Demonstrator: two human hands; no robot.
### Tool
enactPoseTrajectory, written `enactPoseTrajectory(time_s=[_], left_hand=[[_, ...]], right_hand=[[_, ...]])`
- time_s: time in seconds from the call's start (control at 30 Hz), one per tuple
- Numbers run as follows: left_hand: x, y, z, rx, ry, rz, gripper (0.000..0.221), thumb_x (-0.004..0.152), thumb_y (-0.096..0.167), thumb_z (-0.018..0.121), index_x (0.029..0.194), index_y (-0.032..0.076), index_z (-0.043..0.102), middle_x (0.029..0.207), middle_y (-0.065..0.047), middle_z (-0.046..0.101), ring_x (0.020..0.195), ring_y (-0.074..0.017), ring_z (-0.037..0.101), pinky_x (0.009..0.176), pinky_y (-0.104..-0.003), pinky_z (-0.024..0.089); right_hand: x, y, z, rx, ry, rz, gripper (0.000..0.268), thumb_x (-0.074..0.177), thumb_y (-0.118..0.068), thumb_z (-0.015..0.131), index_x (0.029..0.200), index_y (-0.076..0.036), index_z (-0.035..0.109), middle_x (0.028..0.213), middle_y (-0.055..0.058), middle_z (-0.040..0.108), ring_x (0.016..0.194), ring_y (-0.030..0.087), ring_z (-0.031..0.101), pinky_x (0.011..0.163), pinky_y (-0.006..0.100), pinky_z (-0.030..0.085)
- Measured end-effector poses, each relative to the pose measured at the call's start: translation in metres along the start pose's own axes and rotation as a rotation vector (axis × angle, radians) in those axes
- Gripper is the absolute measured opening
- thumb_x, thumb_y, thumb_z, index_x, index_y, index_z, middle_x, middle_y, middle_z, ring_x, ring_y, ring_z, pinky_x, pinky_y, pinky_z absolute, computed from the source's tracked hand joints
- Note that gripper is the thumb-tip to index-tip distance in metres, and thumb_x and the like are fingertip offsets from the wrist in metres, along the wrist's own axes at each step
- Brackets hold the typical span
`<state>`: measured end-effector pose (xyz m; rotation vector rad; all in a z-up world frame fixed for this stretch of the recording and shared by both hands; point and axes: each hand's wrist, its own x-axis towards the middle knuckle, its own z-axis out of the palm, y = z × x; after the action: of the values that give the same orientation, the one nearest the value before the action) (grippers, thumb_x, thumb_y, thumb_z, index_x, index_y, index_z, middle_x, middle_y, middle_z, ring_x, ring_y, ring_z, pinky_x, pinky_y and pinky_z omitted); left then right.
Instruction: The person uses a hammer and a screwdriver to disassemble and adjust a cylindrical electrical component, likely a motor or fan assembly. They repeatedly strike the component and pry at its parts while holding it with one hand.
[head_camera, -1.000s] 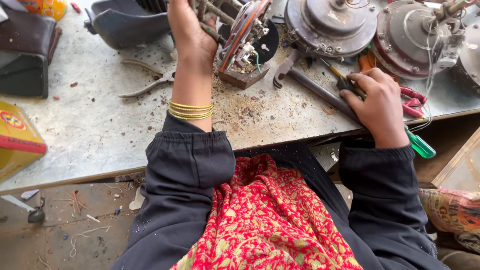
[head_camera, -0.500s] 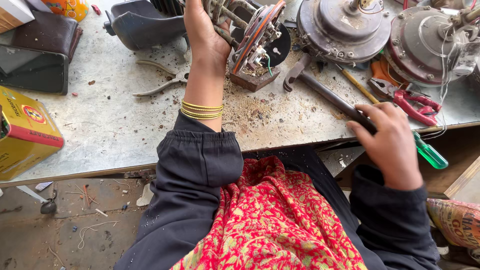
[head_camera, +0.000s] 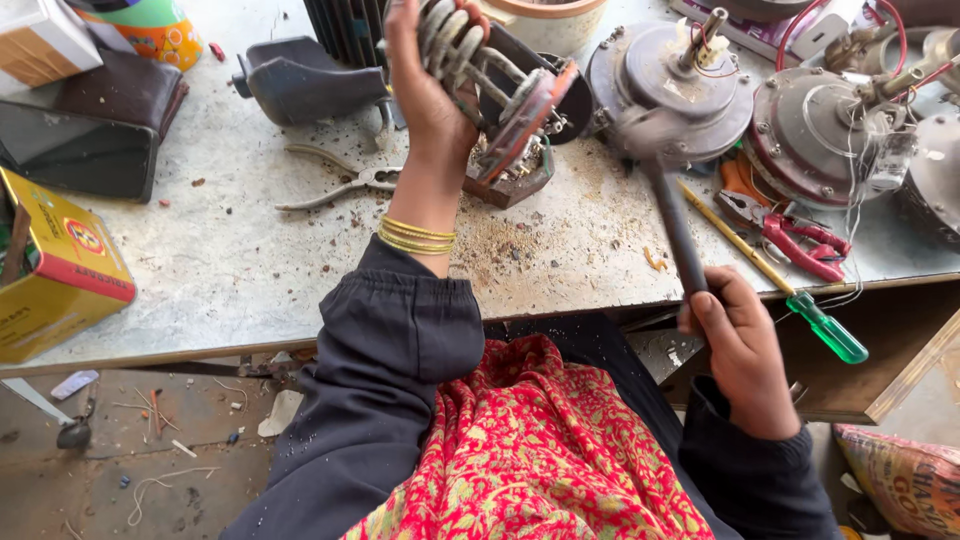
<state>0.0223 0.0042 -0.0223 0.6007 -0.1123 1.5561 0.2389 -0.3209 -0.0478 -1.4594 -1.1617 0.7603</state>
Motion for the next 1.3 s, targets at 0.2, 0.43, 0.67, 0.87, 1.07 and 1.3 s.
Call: enactPoseTrajectory(time_s=[0.2,0.43,0.67,0.87,1.07,1.3], left_hand=[[-0.007,0.003,0.005,0.065,-0.014,0.029,0.036,0.102,0.039,0.059,0.101,0.004,0.061,0.086,-0.012,0.068,0.081,-0.0201,0.069,0.077,-0.033,0.059],[-0.006,0.008,0.014,0.003,0.017,-0.015,0.035,0.101,0.04,0.061,0.112,0.007,0.056,0.091,-0.012,0.069,0.081,-0.0208,0.071,0.076,-0.035,0.062],[-0.001,0.005,0.004,0.022,-0.004,-0.001,0.04,0.101,0.042,0.063,0.107,0.003,0.058,0.091,-0.012,0.068,0.081,-0.0206,0.072,0.076,-0.035,0.063],[0.001,0.007,-0.004,0.074,-0.013,0.002,0.041,0.102,0.042,0.063,0.105,0.001,0.062,0.092,-0.013,0.068,0.081,-0.0201,0.072,0.077,-0.034,0.064],[0.007,0.008,-0.007,0.034,-0.002,0.056,0.043,0.099,0.044,0.064,0.11,0.003,0.058,0.094,-0.011,0.067,0.079,-0.0202,0.07,0.074,-0.036,0.062],[0.006,0.007,-0.013,0.099,0.036,0.045,0.043,0.1,0.043,0.064,0.11,0.002,0.058,0.094,-0.012,0.067,0.081,-0.0213,0.07,0.076,-0.038,0.063]], right_hand=[[-0.007,0.002,0.031,0.373,-0.128,0.081,0.049,0.102,-0.013,0.053,0.148,-0.004,0.038,0.098,0.007,0.061,0.063,0.007,0.052,0.052,0.022,0.043],[0.001,0.003,0.054,0.082,-0.168,0.182,0.063,0.1,-0.008,0.058,0.16,-0.01,0.037,0.077,0.002,0.05,0.053,0.006,0.043,0.043,0.022,0.036],[-0.018,-0.03,0.041,0.209,0.151,-0.366,0.062,0.111,-0.009,0.055,0.164,-0.015,0.023,0.104,0.003,0.057,0.066,0.004,0.049,0.058,0.022,0.044],[0.001,-0.006,0.053,-0.507,-0.022,-0.458,0.057,0.103,-0.002,0.058,0.158,-0.006,0.043,0.141,0.025,0.062,0.123,0.027,0.065,0.097,0.033,0.051],[-0.017,0.005,0.027,-0.453,0.028,-0.173,0.063,0.096,-0.005,0.064,0.156,-0.008,0.045,0.103,0.012,0.073,0.09,0.018,0.067,0.086,0.03,0.053],[-0.002,-0.006,0.042,0.141,0.112,-0.488,0.064,0.112,0.0,0.06,0.166,-0.02,0.032,0.107,0.003,0.069,0.082,0.006,0.067,0.075,0.021,0.055]])
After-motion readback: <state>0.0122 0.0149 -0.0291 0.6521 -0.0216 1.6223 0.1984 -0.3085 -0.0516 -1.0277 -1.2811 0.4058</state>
